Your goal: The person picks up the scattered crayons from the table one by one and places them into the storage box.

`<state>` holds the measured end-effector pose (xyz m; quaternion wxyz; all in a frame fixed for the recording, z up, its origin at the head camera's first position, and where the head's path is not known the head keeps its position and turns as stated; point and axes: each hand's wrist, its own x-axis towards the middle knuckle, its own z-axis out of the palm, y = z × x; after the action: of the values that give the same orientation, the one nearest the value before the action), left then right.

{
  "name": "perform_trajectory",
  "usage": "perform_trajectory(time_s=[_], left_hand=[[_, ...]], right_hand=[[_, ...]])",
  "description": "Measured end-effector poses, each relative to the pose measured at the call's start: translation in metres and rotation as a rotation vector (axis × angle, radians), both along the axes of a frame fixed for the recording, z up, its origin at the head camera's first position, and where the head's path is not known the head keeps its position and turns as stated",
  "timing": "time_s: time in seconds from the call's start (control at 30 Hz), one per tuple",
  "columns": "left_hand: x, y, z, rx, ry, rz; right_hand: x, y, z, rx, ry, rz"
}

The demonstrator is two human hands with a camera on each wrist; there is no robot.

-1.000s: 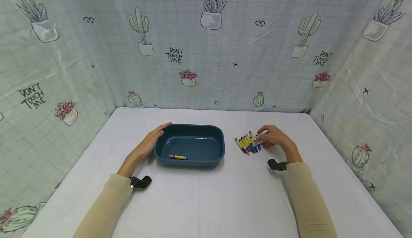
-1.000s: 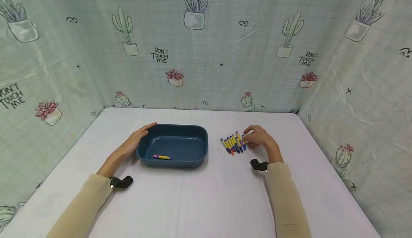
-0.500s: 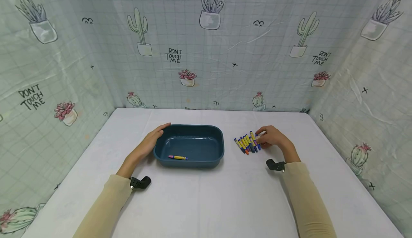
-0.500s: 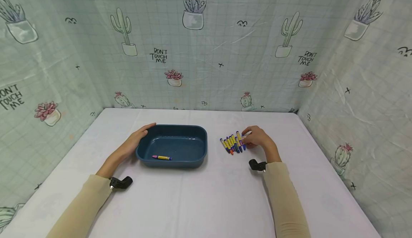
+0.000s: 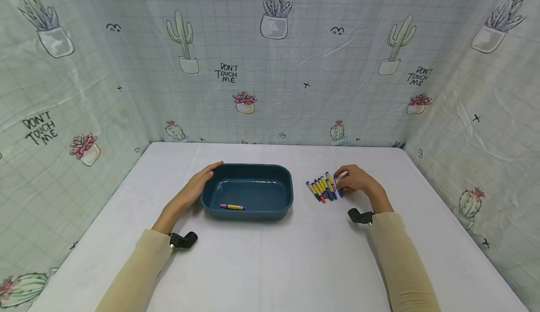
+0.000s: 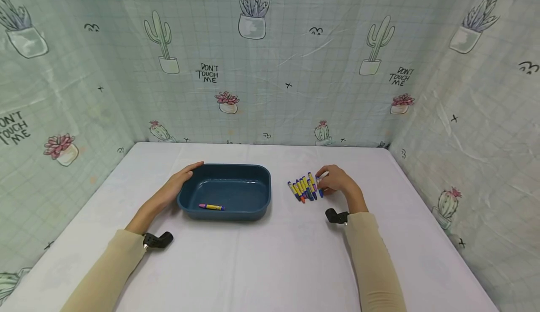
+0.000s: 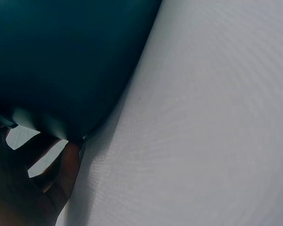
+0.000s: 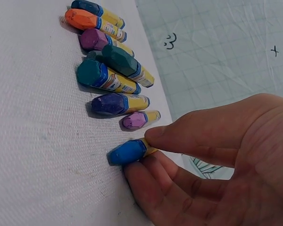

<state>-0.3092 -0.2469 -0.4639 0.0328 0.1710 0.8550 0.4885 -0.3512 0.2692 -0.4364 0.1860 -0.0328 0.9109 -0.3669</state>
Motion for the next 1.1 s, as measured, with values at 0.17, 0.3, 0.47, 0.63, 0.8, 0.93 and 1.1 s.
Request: perform_trajectory(time_s=[0.17,0.3,0.47,0.63,0.8,0.93,1.1], left_hand=[[0.001,-0.001,0.000,-0.004,0.000,0.003],[0.001,-0.001,0.000,-0.004,-0.004,0.005],[0.001,0.000,0.000,-0.002,-0.007,0.006],[0.000,0.000,0.000,-0.004,-0.005,0.004],[0.001,0.000,-0.001,-0.011,-0.006,0.007],[0.001,0.000,-0.001,-0.008,-0.005,0.005],[0.000,0.000,-0.001,-0.006,-0.005,0.004]], right_hand=[[0.002,0.000,0.001,-0.010,0.000,-0.009],[0.003,-0.001,0.002,-0.021,-0.002,-0.019],[0.002,-0.002,0.004,-0.028,-0.007,-0.031],[0.003,-0.001,0.007,-0.030,-0.004,-0.051],[0.004,-0.001,0.009,-0.028,0.001,-0.059],[0.005,-0.001,0.010,-0.042,-0.006,-0.071],[0.006,0.000,0.011,-0.060,-0.020,-0.074]])
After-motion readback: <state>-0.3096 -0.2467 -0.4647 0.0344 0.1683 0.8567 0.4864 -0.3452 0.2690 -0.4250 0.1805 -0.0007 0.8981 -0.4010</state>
